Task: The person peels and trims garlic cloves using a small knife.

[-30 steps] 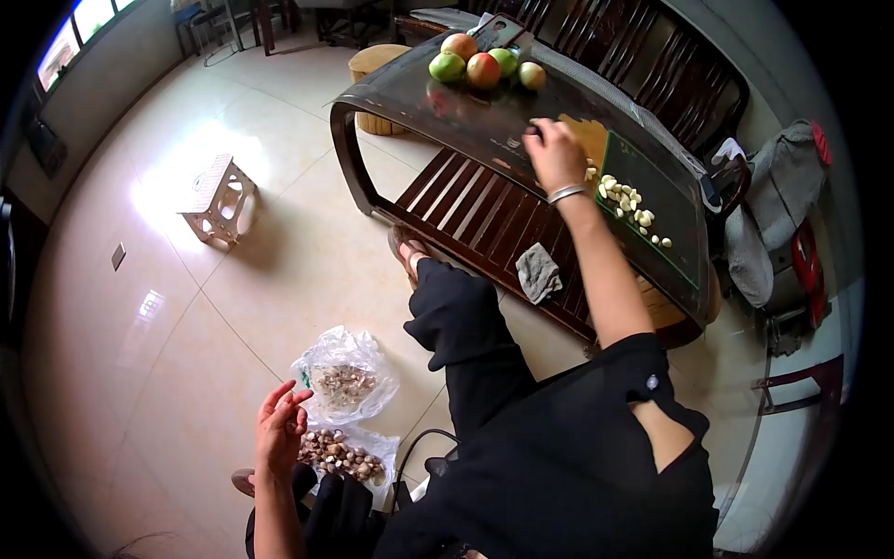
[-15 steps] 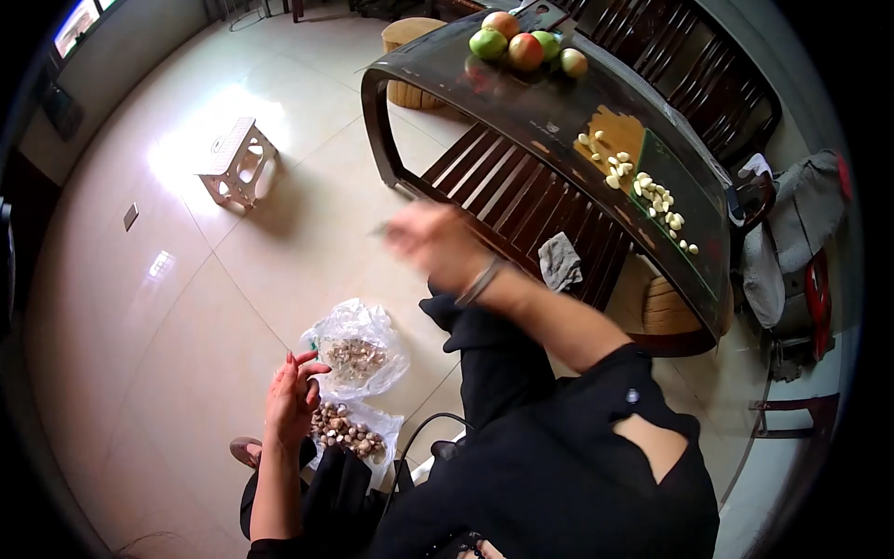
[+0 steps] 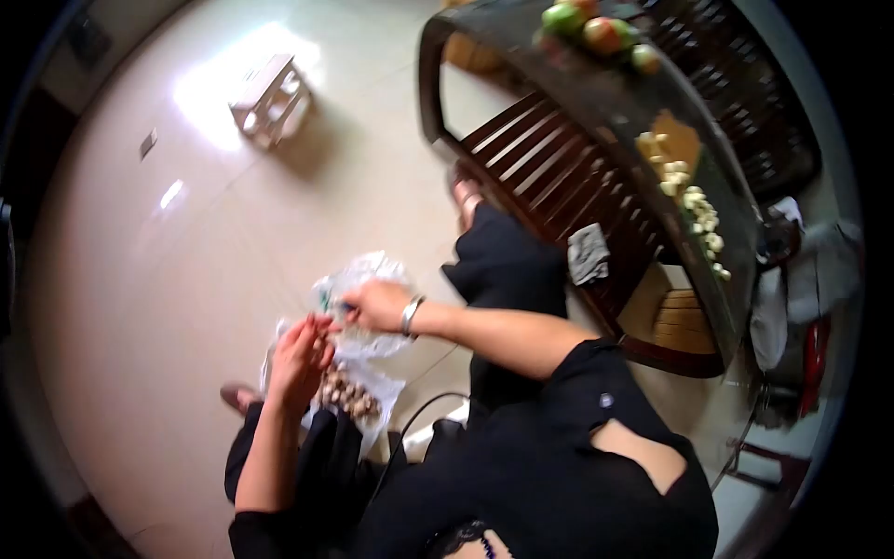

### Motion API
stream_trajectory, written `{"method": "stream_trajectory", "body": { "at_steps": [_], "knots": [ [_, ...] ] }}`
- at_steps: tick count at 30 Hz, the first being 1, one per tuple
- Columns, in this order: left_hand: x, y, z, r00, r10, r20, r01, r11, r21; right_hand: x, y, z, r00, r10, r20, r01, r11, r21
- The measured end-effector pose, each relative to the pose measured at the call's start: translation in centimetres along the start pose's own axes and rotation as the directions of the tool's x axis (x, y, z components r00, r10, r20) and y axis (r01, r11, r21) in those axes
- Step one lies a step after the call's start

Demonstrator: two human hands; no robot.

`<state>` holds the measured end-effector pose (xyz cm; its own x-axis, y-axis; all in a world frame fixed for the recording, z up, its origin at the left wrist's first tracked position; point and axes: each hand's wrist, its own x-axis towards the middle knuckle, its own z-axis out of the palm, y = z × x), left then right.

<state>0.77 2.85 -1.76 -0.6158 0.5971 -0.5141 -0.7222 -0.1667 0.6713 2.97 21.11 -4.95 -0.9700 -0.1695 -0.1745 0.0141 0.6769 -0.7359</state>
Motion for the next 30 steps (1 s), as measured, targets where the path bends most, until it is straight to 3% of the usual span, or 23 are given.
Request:
{"method": "stream_trajectory", "body": {
  "at_steps": [1,2,4,7,9,14,17,19,21,22,24,27,30],
  "knots": [
    [0.1,0.1,0.0,0.999,-0.027,0.035,0.028,1.0,-0.015,0.0,0.3,0.3,0.993,-0.09,-0.081,0.093,0.995,0.037],
    [-0.1,0.3,0.7,0.998,-0.04,-0.042,0.04,0.999,-0.013,-0.1,0.1,-0.3,0.984,-0.143,-0.109,0.157,0.978,0.134],
    [-0.1,0.4,0.4,0.998,-0.062,0.009,0.063,0.996,-0.06,0.0,-1.6,-1.8,0.97,-0.181,-0.164,0.203,0.97,0.133],
    [-0.1,0.9,0.0,0.992,-0.069,0.105,0.08,0.991,-0.107,0.2,-2.1,-1.7,0.933,-0.235,-0.271,0.322,0.883,0.342],
    [-0.3,1.1,0.2,0.994,-0.096,0.055,0.101,0.991,-0.089,0.0,-3.5,-3.0,0.954,-0.269,-0.134,0.3,0.882,0.364],
    [-0.3,0.6,0.8,0.991,-0.105,0.084,0.098,0.992,0.078,-0.1,-3.2,-1.6,0.935,-0.333,-0.124,0.355,0.859,0.369],
    [-0.3,0.9,0.5,0.98,-0.15,0.127,0.162,0.983,-0.086,-0.1,-4.0,-2.3,0.947,-0.305,-0.099,0.318,0.861,0.397],
    [-0.4,1.2,0.3,0.983,-0.143,0.114,0.154,0.983,-0.098,0.0,-3.8,-2.2,0.915,-0.346,-0.209,0.403,0.823,0.4],
    [-0.3,0.6,-0.1,0.993,-0.107,-0.055,0.105,0.994,-0.041,-0.3,-4.1,-2.6,0.922,-0.341,-0.185,0.388,0.831,0.4],
    [-0.2,0.7,-0.6,0.996,-0.076,0.053,0.082,0.989,-0.121,-0.4,-4.3,-2.7,0.941,-0.301,-0.155,0.338,0.836,0.433],
    [-0.3,0.6,-0.6,0.999,-0.031,0.034,0.034,0.995,-0.095,-0.5,-4.4,-2.6,0.958,-0.26,-0.121,0.286,0.838,0.465],
    [-0.3,0.5,-0.5,1.0,0.021,-0.002,-0.021,0.994,-0.108,-0.6,-4.3,-2.6,0.941,-0.287,-0.179,0.337,0.847,0.412],
    [-0.5,0.8,-0.2,0.994,0.105,-0.022,-0.106,0.994,-0.039,-0.6,-4.4,-2.9,0.972,-0.191,-0.135,0.233,0.845,0.48]
  ]
}}
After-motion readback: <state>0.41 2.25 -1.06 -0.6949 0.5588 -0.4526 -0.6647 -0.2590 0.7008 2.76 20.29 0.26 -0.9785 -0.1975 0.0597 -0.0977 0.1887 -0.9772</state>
